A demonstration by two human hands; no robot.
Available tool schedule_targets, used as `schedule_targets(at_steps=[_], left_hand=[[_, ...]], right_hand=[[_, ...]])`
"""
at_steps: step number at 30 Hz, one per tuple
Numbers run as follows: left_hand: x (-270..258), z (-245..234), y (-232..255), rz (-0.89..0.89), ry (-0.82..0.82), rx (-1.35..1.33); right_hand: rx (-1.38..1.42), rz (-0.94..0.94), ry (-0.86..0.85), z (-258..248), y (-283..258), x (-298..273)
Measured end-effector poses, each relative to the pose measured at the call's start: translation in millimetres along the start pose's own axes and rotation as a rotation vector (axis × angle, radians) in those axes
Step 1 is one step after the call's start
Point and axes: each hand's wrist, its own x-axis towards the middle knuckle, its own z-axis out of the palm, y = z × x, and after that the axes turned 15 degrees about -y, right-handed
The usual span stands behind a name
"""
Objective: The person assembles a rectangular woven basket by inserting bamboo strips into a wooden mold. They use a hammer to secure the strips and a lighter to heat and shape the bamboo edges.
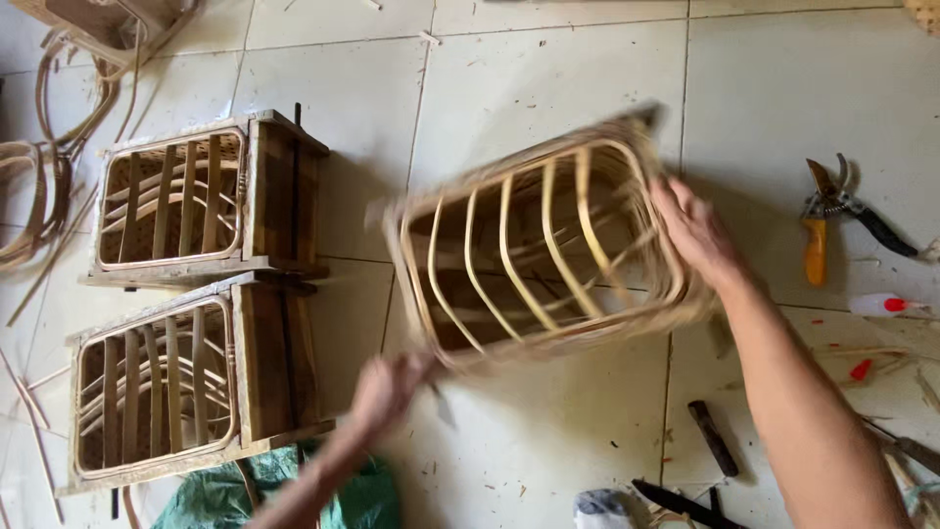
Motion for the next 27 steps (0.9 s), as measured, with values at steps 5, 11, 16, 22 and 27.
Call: schedule_targets(at_steps=[5,11,16,22,27], left_hand=[[-33,27,38,0.226,0.135,-0.123],[19,-23,4,0.401,0.509,0.347],[8,40,-4,-0.015,0.049,-0.27],[-46,142,19,0.119,0.36,-0.333],[-64,150,21,0.122,0.302,-0.452]], right_hand=[[-0.098,-0.535,0.539,44,22,-77],[0.304,0.2,0.289,130,84,-126],[0.2,-0.084,0.258,116,89,-130],[-0.093,-0.422,0.2,138,0,-79],[-1.16,-0.287,0.094,192,-55,-14]])
